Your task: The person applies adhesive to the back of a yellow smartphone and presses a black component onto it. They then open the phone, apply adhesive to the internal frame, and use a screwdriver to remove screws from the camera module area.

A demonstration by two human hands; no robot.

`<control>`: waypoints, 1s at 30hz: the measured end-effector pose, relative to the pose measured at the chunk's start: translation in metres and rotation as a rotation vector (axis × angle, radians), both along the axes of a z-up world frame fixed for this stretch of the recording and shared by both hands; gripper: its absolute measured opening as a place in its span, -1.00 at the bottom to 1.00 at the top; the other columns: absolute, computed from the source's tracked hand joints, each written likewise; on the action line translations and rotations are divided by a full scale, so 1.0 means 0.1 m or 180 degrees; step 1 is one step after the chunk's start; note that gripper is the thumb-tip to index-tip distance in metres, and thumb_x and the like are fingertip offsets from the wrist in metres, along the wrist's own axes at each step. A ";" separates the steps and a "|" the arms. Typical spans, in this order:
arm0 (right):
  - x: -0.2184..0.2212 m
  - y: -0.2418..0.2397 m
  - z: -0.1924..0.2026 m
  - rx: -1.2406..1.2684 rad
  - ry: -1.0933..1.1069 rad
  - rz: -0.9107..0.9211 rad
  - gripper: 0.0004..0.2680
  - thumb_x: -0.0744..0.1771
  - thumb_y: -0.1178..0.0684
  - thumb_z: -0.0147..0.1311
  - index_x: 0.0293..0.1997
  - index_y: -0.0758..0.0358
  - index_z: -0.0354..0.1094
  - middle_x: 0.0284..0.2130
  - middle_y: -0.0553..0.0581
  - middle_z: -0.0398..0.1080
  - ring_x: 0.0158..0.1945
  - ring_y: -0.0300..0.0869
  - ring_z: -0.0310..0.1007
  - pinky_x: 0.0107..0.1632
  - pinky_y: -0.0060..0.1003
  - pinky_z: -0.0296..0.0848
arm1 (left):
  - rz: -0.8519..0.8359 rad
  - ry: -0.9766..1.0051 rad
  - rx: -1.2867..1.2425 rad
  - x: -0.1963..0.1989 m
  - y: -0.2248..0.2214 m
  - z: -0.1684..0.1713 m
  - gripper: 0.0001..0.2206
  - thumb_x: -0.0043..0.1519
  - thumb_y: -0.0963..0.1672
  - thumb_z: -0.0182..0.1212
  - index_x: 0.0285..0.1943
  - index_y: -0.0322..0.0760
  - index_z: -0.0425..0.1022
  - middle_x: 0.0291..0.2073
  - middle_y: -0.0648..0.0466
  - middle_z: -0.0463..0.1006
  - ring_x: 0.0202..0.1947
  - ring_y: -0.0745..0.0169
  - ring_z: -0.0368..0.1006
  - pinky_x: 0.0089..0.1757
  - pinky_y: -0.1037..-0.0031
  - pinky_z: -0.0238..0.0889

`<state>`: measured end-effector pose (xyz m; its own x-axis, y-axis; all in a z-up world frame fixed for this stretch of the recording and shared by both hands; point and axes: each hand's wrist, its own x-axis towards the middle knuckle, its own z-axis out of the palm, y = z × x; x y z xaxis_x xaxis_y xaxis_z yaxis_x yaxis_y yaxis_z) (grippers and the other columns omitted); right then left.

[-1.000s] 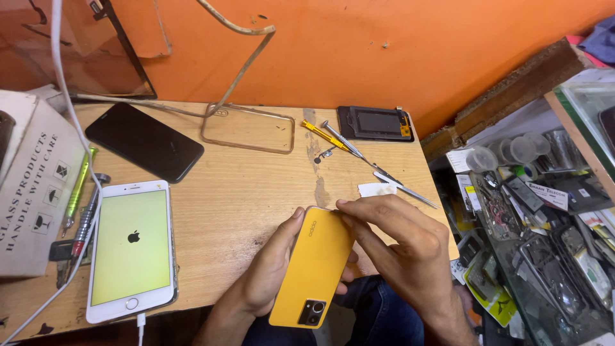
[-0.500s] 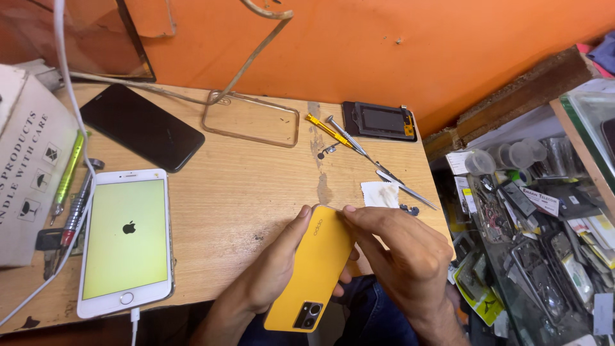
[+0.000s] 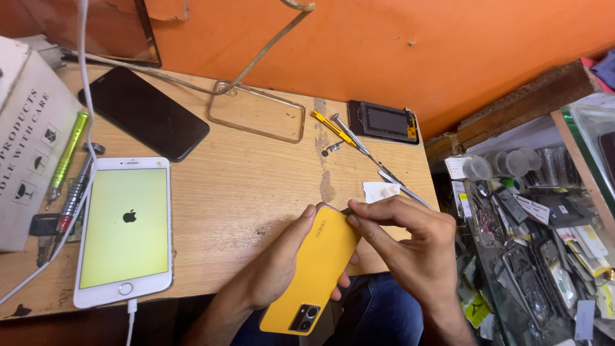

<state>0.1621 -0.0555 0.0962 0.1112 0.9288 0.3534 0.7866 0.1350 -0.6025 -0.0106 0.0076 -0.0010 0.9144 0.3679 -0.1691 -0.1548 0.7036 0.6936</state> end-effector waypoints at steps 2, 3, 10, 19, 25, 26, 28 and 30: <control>0.05 0.03 -0.01 -0.0259 0.0432 -0.0036 -0.85 0.23 0.26 0.32 -0.17 0.33 0.59 -0.29 0.13 0.64 -0.21 -0.24 0.68 -0.12 -0.43 0.63 | -0.0009 -0.0125 0.0047 0.00 0.00 0.00 -0.20 0.36 0.22 -0.56 0.23 -0.50 0.40 -0.24 -0.18 0.57 -0.35 0.13 0.57 -0.26 0.35 0.52; 0.06 0.03 -0.02 -0.0387 0.0651 -0.0053 -0.85 0.23 0.27 0.31 -0.16 0.34 0.59 -0.28 0.14 0.64 -0.20 -0.23 0.69 -0.11 -0.42 0.64 | -0.0012 -0.0183 0.0071 0.00 -0.01 0.00 -0.20 0.37 0.22 -0.56 0.23 -0.53 0.40 -0.21 -0.18 0.58 -0.33 0.13 0.57 -0.25 0.35 0.53; -0.06 -0.07 -0.03 0.0235 -0.0080 0.0098 -0.86 0.24 0.27 0.33 -0.18 0.32 0.56 -0.29 0.12 0.63 -0.23 -0.26 0.68 -0.14 -0.44 0.61 | 0.0018 -0.0174 0.0054 0.00 -0.02 0.03 -0.27 0.37 0.19 -0.52 0.26 -0.44 0.36 -0.17 -0.13 0.54 -0.29 0.15 0.56 -0.25 0.31 0.53; -0.15 -0.06 0.03 0.0299 -0.0323 0.0067 -0.86 0.24 0.27 0.32 -0.16 0.32 0.56 -0.32 0.10 0.62 -0.27 -0.25 0.67 -0.19 -0.45 0.59 | 0.0034 -0.0174 0.0000 0.00 -0.03 0.07 -0.29 0.39 0.18 -0.52 0.17 -0.47 0.37 -0.20 -0.11 0.53 -0.30 0.13 0.56 -0.25 0.30 0.53; -0.17 -0.08 -0.02 0.0371 -0.0388 0.0095 -0.85 0.24 0.30 0.30 -0.16 0.33 0.56 -0.30 0.11 0.61 -0.25 -0.25 0.67 -0.18 -0.44 0.59 | 0.0062 -0.0118 0.0065 -0.01 -0.03 0.10 -0.33 0.39 0.17 -0.51 0.18 -0.39 0.36 -0.21 -0.10 0.53 -0.30 0.15 0.54 -0.25 0.30 0.52; -0.17 -0.08 -0.03 0.0367 -0.0356 0.0100 -0.85 0.24 0.30 0.30 -0.15 0.33 0.56 -0.30 0.11 0.61 -0.25 -0.25 0.67 -0.18 -0.44 0.59 | 0.0073 -0.0111 0.0029 -0.01 -0.03 0.10 -0.34 0.39 0.17 -0.51 0.17 -0.39 0.36 -0.22 -0.10 0.53 -0.31 0.15 0.54 -0.24 0.30 0.52; -0.16 -0.07 -0.05 0.0365 -0.0325 0.0113 -0.85 0.25 0.30 0.29 -0.15 0.33 0.56 -0.30 0.11 0.61 -0.25 -0.24 0.67 -0.17 -0.44 0.59 | 0.0041 -0.0057 0.0067 -0.01 -0.03 0.09 -0.32 0.39 0.18 -0.52 0.14 -0.40 0.39 -0.27 -0.11 0.54 -0.34 0.15 0.55 -0.26 0.33 0.51; -0.15 -0.05 -0.06 0.0372 -0.0325 0.0133 -0.86 0.25 0.31 0.29 -0.15 0.33 0.55 -0.29 0.11 0.61 -0.23 -0.24 0.67 -0.15 -0.44 0.60 | -0.0044 0.0038 0.0217 -0.02 -0.02 0.08 -0.26 0.40 0.20 -0.56 0.08 -0.44 0.43 -0.36 -0.12 0.57 -0.41 0.14 0.57 -0.29 0.39 0.48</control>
<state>0.1467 -0.0607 0.0900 0.0313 0.8837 0.4669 0.8352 0.2335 -0.4979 -0.0129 0.0055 0.0069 0.9176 0.3661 -0.1550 -0.1368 0.6568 0.7416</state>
